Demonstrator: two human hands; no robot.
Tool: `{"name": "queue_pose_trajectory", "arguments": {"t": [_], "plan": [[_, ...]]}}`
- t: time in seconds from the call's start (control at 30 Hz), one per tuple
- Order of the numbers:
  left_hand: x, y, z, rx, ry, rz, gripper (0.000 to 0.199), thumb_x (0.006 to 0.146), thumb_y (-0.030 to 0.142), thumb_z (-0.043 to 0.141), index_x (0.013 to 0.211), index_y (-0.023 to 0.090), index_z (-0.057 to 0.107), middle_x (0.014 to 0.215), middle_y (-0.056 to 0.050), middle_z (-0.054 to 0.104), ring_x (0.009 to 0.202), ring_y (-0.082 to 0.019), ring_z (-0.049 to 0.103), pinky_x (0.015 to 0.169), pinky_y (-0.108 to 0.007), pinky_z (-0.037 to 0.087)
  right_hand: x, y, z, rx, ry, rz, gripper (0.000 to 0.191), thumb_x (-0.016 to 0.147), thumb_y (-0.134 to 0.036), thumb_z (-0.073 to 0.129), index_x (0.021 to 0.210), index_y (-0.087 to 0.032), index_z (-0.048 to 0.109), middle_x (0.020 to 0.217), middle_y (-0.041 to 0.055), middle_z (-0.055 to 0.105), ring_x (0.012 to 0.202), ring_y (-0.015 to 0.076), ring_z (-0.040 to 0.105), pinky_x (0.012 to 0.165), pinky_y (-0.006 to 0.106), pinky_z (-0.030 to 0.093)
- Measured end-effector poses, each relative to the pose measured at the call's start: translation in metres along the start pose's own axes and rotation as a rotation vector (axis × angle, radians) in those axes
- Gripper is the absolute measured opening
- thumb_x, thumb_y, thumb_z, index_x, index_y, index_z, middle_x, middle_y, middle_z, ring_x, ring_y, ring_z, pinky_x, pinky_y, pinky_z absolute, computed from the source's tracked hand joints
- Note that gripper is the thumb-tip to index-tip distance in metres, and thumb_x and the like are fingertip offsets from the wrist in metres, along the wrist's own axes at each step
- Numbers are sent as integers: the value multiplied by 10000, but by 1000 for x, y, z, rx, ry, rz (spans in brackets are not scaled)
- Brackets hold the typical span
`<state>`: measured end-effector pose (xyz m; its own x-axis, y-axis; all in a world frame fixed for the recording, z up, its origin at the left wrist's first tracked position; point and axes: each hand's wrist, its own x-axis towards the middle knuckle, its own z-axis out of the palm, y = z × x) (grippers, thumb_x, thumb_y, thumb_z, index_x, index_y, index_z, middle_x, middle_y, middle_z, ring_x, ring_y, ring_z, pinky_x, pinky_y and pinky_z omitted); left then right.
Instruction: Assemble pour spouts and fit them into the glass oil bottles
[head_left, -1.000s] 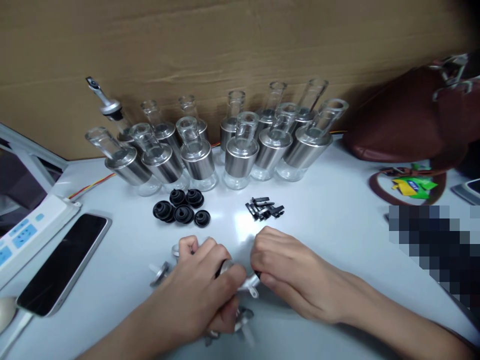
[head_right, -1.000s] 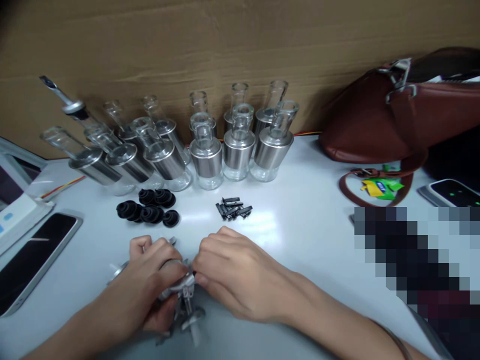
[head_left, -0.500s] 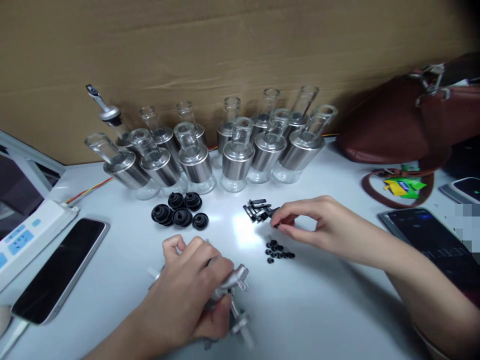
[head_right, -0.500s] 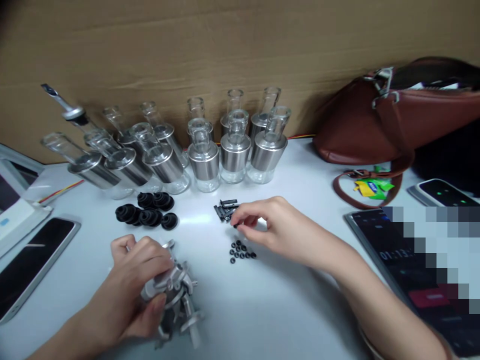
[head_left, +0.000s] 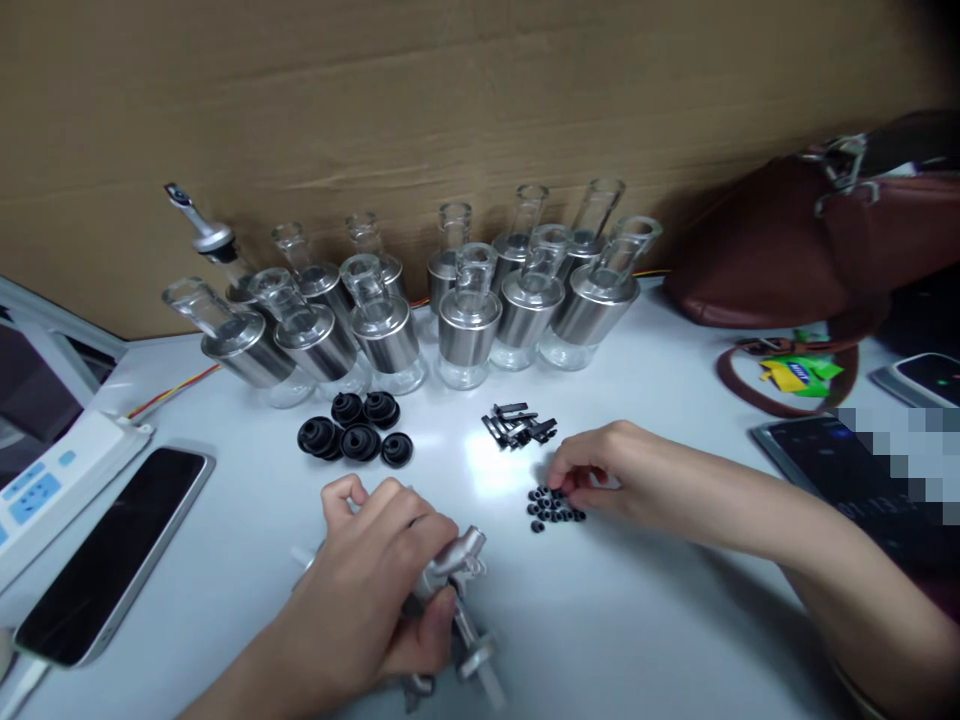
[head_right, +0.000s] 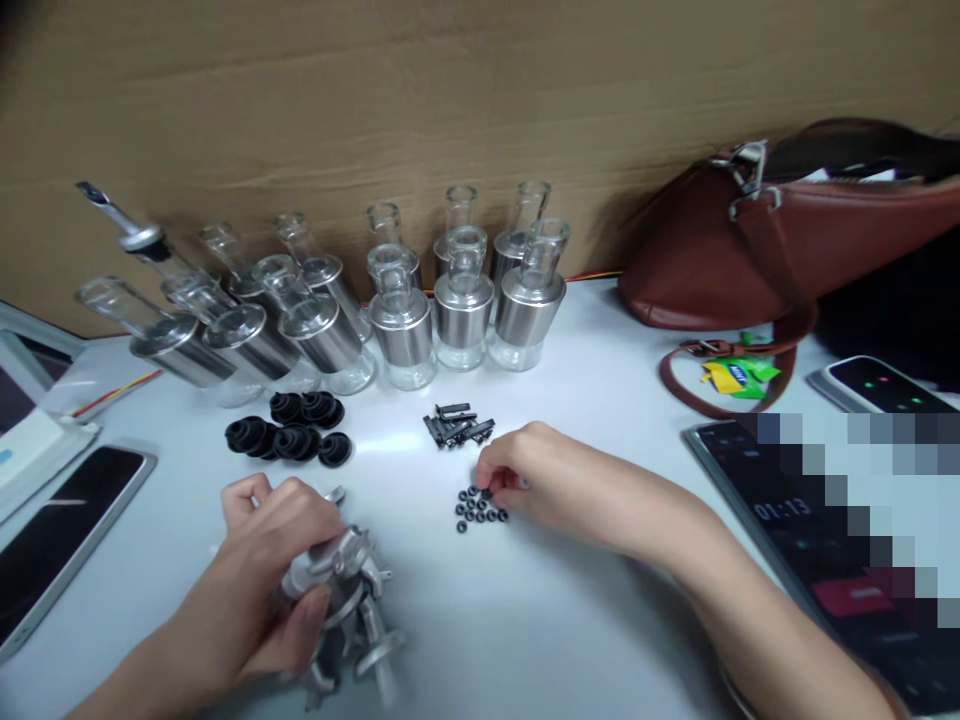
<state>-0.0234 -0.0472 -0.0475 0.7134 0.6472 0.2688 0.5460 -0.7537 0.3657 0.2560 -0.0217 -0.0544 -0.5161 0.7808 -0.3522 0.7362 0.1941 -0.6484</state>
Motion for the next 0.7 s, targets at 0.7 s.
{"name": "queue_pose_trajectory", "arguments": {"t": [0.7], "plan": [[-2,2,7,11,63,8,126,772,146,388,870,223,409,664,27,438,617,-179,401,666,-345,208,1,-1,14,21,84,-11,341,686,-16,573,949,-201,687,833,15,661,698,146,587,650,230,435]]}}
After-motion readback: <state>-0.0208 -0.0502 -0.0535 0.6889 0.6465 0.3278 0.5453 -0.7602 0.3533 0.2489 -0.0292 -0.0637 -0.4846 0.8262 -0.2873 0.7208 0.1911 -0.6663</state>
